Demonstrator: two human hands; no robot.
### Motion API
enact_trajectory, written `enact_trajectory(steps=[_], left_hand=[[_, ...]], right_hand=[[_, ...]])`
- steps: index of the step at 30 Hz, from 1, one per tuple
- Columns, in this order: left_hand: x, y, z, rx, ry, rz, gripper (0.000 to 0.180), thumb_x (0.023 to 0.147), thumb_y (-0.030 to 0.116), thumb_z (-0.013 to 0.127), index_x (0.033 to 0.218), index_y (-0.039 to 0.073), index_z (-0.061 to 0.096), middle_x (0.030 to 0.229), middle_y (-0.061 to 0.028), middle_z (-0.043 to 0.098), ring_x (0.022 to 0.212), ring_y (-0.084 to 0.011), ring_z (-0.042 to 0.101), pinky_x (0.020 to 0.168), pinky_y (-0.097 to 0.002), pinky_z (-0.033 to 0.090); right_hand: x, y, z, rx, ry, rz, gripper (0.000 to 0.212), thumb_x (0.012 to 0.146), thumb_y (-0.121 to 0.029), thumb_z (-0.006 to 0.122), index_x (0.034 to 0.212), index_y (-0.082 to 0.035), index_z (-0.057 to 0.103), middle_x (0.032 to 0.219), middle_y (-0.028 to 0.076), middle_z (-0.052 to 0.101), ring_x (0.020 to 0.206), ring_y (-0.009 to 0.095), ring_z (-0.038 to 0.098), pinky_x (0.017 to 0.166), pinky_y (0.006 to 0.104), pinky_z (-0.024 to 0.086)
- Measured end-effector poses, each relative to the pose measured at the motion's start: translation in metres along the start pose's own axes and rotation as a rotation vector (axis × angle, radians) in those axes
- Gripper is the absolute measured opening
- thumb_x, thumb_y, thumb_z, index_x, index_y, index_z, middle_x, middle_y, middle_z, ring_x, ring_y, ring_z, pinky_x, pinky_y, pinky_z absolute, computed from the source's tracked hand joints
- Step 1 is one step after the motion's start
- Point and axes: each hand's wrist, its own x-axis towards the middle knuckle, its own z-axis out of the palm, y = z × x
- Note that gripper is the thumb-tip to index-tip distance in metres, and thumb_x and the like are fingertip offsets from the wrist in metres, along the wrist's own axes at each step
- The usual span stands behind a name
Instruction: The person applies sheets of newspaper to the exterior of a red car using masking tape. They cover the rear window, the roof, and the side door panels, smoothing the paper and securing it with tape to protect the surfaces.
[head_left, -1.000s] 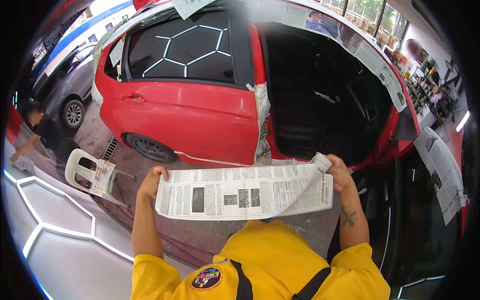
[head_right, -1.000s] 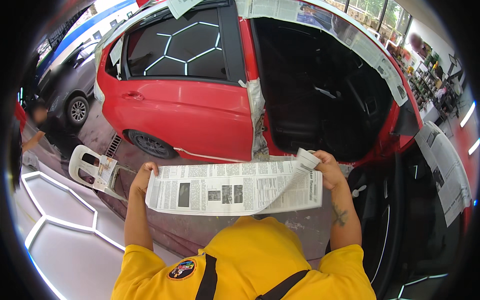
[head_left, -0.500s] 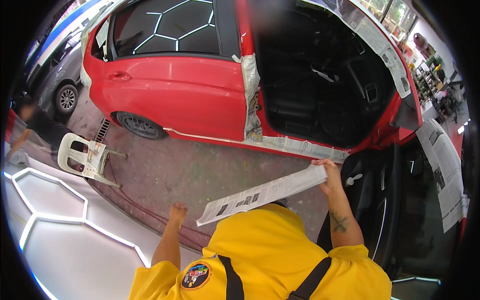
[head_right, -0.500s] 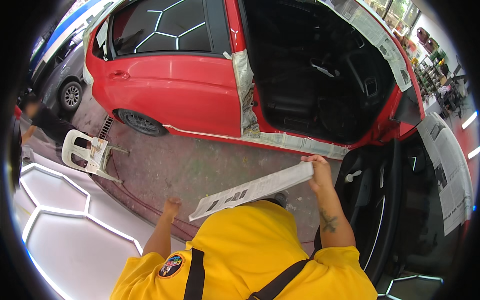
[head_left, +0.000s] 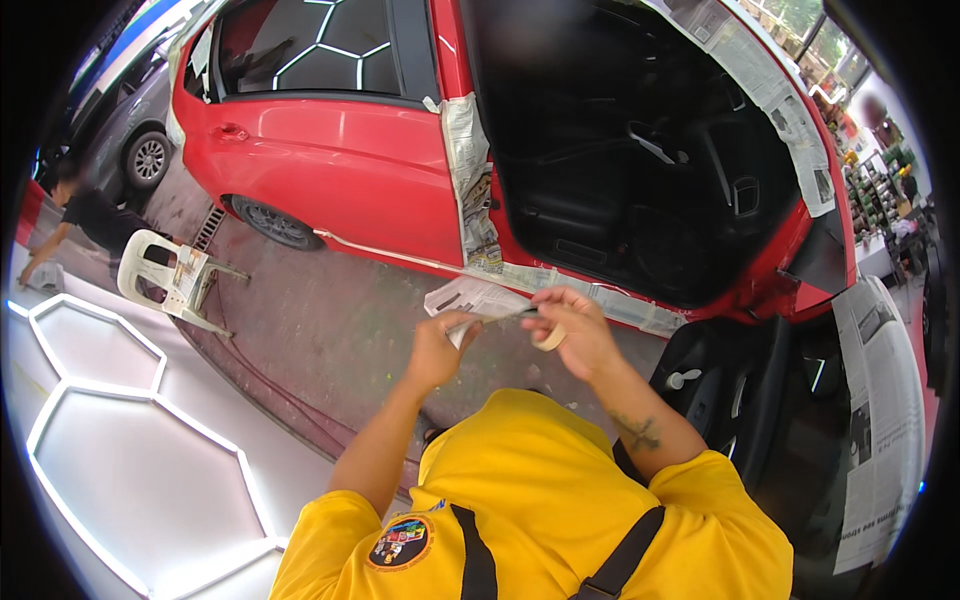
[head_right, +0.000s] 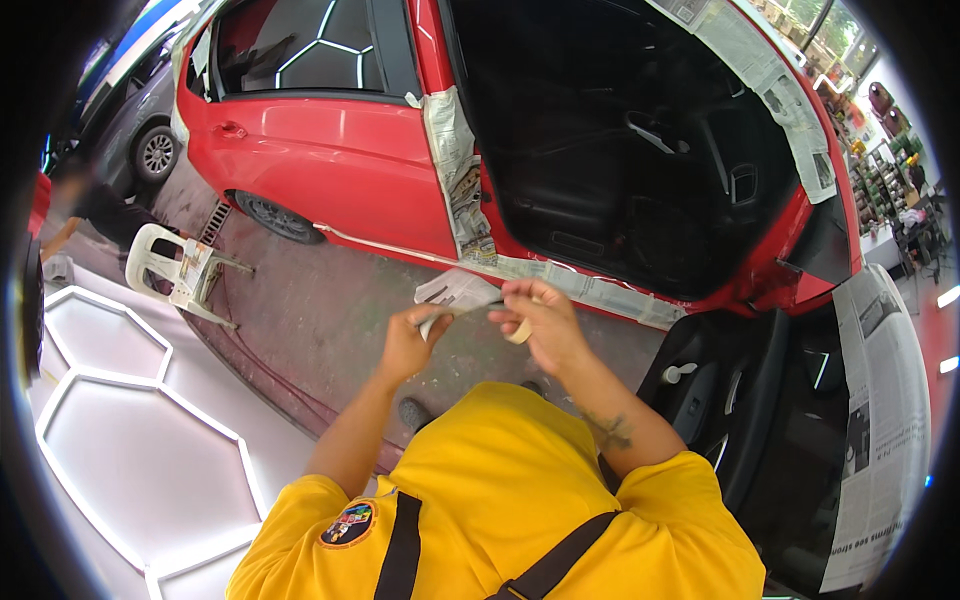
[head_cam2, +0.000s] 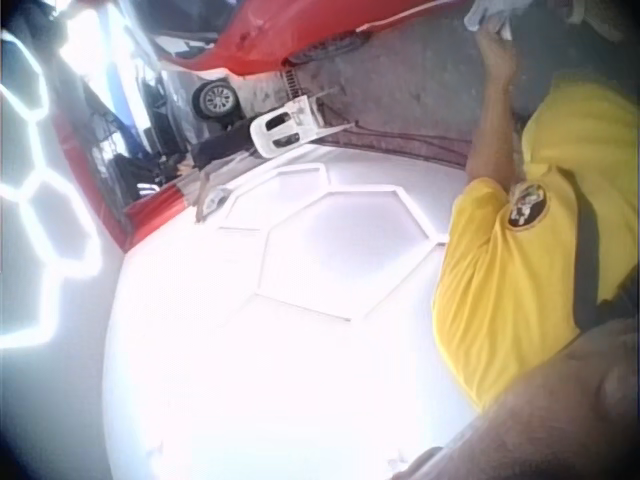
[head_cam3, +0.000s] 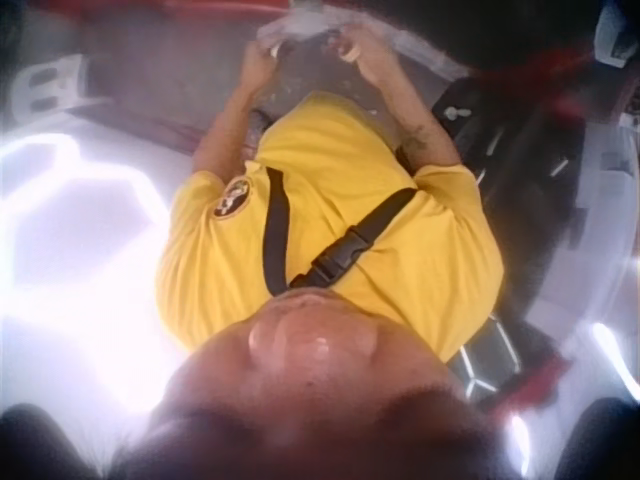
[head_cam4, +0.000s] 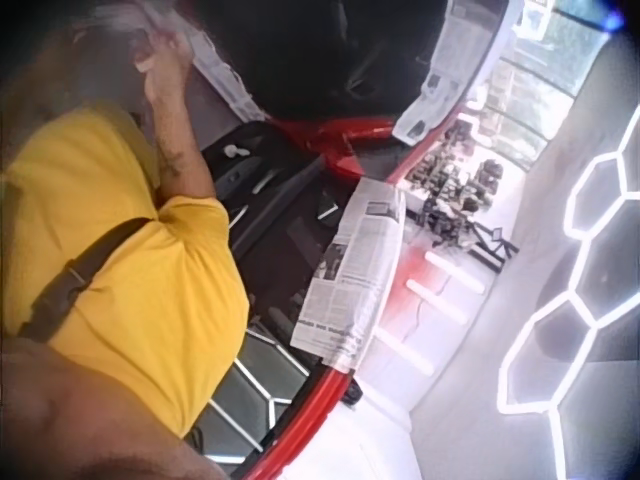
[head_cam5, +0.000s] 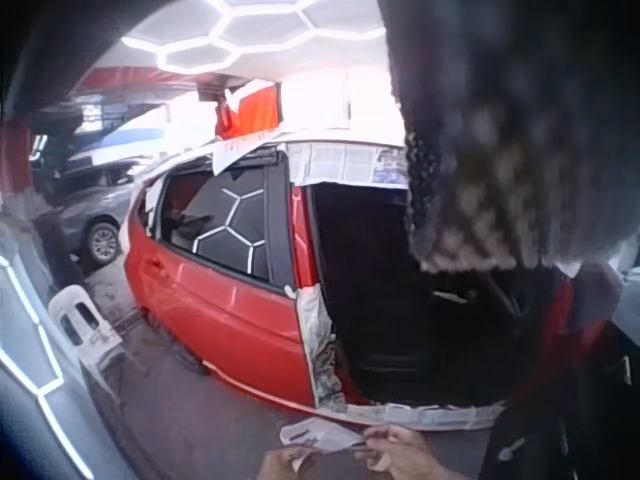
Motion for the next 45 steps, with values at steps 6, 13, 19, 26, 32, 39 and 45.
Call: enact_trajectory(steps=[6,13,19,26,32,39,45], left_hand=[[0.054,0.088,-0.056,-0.363,-0.097,-0.211,0.028,0.093,0.005,0.082,0.119,-0.003,0.077,0.115,-0.0115,0.08,0.099,-0.0171,0.076,0.091,-0.033,0.06],[0.088,0.159,-0.085,-0.492,-0.092,-0.002,0.028,0.099,0.013,0.08,0.119,-0.006,0.074,0.109,-0.0144,0.08,0.096,-0.0183,0.077,0.084,-0.0326,0.063],[0.098,0.172,-0.088,-0.512,-0.046,0.065,0.03,0.104,0.021,0.075,0.118,-0.005,0.075,0.105,-0.0127,0.08,0.093,-0.016,0.076,0.08,-0.0319,0.062],[0.098,0.181,-0.093,-0.577,-0.115,0.076,0.03,0.107,0.023,0.07,0.12,-0.004,0.075,0.109,-0.0108,0.079,0.095,-0.0143,0.074,0.082,-0.0323,0.061],[0.105,0.174,-0.097,-0.573,-0.127,0.15,0.028,0.107,0.021,0.07,0.121,-0.003,0.075,0.109,-0.0094,0.079,0.095,-0.0138,0.074,0.083,-0.0315,0.06],[0.105,0.176,-0.105,-0.521,-0.086,0.235,0.027,0.107,0.02,0.071,0.119,-0.003,0.076,0.104,-0.0072,0.079,0.092,-0.0113,0.072,0.08,-0.0297,0.059],[0.113,0.195,-0.106,-0.456,-0.115,0.299,0.026,0.106,0.02,0.072,0.117,-0.003,0.078,0.101,-0.0062,0.079,0.09,-0.0097,0.07,0.078,-0.0283,0.058]], right_hand=[[0.014,-0.073,0.011,-0.604,-0.197,-0.519,0.083,0.083,-0.02,0.095,0.153,-0.006,0.053,0.134,0.009,0.062,0.096,0.009,0.056,0.085,0.0242,0.051],[0.034,-0.117,0.094,-0.38,-0.143,-0.721,0.031,0.097,-0.011,0.082,0.12,0.001,0.065,0.105,0.004,0.073,0.095,0.01,0.066,0.086,0.0277,0.054],[0.019,-0.14,0.119,-0.392,-0.1,-0.756,0.023,0.1,-0.01,0.077,0.117,0.001,0.067,0.109,0.008,0.077,0.099,0.012,0.071,0.09,0.0291,0.056],[0.004,-0.145,0.135,-0.435,-0.031,-0.811,0.023,0.098,-0.011,0.08,0.114,0.001,0.068,0.105,0.007,0.077,0.097,0.012,0.071,0.088,0.0287,0.056],[-0.002,-0.147,0.135,-0.563,0.041,-0.896,0.022,0.099,-0.011,0.079,0.113,0.0,0.068,0.1,0.003,0.075,0.09,0.01,0.068,0.084,0.0271,0.056],[-0.002,-0.156,0.141,-0.603,0.201,-1.038,0.018,0.103,-0.016,0.075,0.093,-0.002,0.07,0.079,-0.004,0.065,0.075,0.002,0.055,0.067,0.0216,0.043],[0.001,-0.161,0.138,-0.331,0.13,-1.003,0.019,0.107,-0.018,0.07,0.094,-0.005,0.068,0.079,-0.004,0.064,0.072,0.003,0.054,0.064,0.0223,0.044]])
